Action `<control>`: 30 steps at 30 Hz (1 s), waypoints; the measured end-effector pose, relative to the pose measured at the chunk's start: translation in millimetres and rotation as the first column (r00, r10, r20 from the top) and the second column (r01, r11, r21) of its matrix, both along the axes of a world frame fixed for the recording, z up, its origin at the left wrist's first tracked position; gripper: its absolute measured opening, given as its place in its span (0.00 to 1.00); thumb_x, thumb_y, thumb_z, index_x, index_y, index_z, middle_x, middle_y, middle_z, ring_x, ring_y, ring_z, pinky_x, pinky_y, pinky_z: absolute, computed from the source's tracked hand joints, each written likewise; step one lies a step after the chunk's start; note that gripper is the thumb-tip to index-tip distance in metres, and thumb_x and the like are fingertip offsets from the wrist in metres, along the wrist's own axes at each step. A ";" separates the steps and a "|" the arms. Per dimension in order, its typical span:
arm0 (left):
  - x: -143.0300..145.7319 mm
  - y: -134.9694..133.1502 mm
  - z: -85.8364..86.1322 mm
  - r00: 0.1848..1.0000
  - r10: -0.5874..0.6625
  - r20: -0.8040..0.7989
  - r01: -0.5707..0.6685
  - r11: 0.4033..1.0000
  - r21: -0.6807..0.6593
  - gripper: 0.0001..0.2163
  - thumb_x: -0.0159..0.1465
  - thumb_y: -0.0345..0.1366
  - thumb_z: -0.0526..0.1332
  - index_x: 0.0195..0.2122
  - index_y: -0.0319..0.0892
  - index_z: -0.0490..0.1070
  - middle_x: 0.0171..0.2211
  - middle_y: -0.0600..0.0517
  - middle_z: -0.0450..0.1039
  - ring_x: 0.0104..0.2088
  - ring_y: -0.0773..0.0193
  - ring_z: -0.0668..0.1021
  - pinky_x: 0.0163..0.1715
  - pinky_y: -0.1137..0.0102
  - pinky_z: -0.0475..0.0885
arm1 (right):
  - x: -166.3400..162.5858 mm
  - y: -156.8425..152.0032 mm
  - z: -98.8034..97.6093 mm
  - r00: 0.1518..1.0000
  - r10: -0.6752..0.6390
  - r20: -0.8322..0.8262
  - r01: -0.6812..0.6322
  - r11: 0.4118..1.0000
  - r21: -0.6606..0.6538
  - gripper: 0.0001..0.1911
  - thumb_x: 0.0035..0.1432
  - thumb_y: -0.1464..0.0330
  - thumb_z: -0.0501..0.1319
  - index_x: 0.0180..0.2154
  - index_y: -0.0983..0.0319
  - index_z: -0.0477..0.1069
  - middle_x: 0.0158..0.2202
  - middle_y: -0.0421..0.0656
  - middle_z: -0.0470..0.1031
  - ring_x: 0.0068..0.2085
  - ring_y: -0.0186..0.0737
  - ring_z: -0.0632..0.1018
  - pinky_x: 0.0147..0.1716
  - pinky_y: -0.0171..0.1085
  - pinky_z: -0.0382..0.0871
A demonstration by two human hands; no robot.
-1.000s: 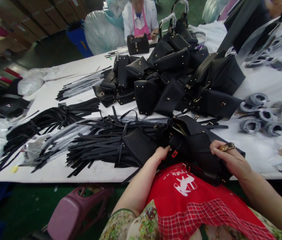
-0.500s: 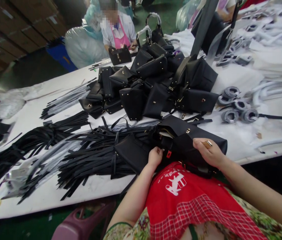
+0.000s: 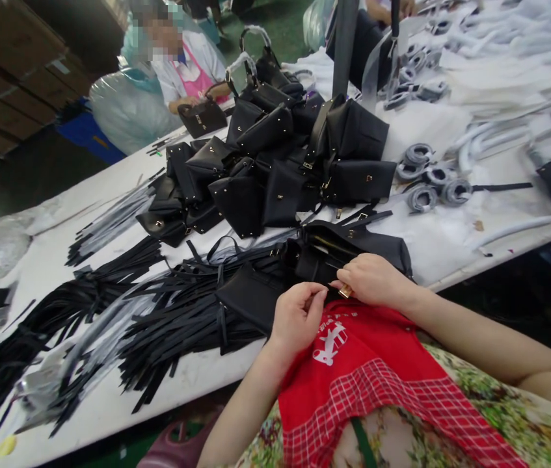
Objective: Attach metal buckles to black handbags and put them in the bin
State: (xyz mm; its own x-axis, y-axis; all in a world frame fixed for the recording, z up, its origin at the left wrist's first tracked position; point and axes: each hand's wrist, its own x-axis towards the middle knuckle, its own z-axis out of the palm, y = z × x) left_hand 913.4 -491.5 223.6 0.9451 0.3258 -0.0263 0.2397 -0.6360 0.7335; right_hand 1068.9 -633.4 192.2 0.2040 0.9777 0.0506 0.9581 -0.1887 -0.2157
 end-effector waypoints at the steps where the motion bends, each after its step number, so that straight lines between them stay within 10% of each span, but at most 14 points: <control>1: 0.2 -4.1 7.3 0.999 -0.037 0.030 0.037 0.999 0.002 0.10 0.67 0.38 0.54 0.38 0.42 0.74 0.30 0.52 0.75 0.29 0.66 0.75 0.32 0.72 0.68 | 0.5 -0.4 -1.3 1.000 0.003 0.006 -0.003 1.000 -0.012 0.22 0.68 0.60 0.49 0.27 0.62 0.72 0.26 0.46 0.77 0.28 0.41 0.76 0.29 0.38 0.56; 8: 15.9 -14.5 -0.1 0.991 -0.059 -0.121 0.076 0.987 0.138 0.14 0.61 0.47 0.62 0.39 0.42 0.74 0.21 0.56 0.67 0.24 0.66 0.69 0.25 0.71 0.62 | 1.8 -7.5 -11.1 1.000 0.019 -0.009 -0.019 0.997 -0.073 0.20 0.67 0.62 0.51 0.29 0.63 0.73 0.26 0.48 0.78 0.28 0.43 0.77 0.28 0.38 0.56; 17: 28.2 -18.9 -38.0 0.952 -0.136 -0.276 0.049 0.952 -0.301 0.18 0.63 0.47 0.56 0.25 0.39 0.73 0.21 0.54 0.70 0.23 0.69 0.67 0.24 0.73 0.60 | -2.6 -9.9 -22.1 0.982 -0.064 -0.178 0.045 0.993 -0.107 0.10 0.55 0.63 0.61 0.26 0.60 0.73 0.26 0.44 0.77 0.29 0.42 0.76 0.28 0.37 0.58; 25: 12.3 -18.0 -53.0 0.956 -0.010 -0.294 -0.184 0.760 -0.623 0.18 0.57 0.49 0.62 0.26 0.37 0.74 0.18 0.56 0.64 0.19 0.72 0.61 0.21 0.75 0.55 | -10.5 -26.1 -38.0 0.931 -0.138 -0.339 0.138 0.990 -0.023 0.27 0.59 0.64 0.57 0.60 0.57 0.62 0.36 0.45 0.77 0.38 0.45 0.77 0.39 0.40 0.64; 30: 6.5 -19.7 -52.3 0.943 0.017 -0.334 -0.278 0.593 -0.756 0.21 0.55 0.54 0.65 0.28 0.37 0.73 0.12 0.62 0.52 0.15 0.75 0.52 0.17 0.75 0.46 | -14.8 -21.9 -42.4 0.822 -0.137 -0.552 0.145 0.989 -0.029 0.22 0.59 0.71 0.52 0.56 0.63 0.63 0.37 0.45 0.78 0.36 0.43 0.78 0.37 0.38 0.65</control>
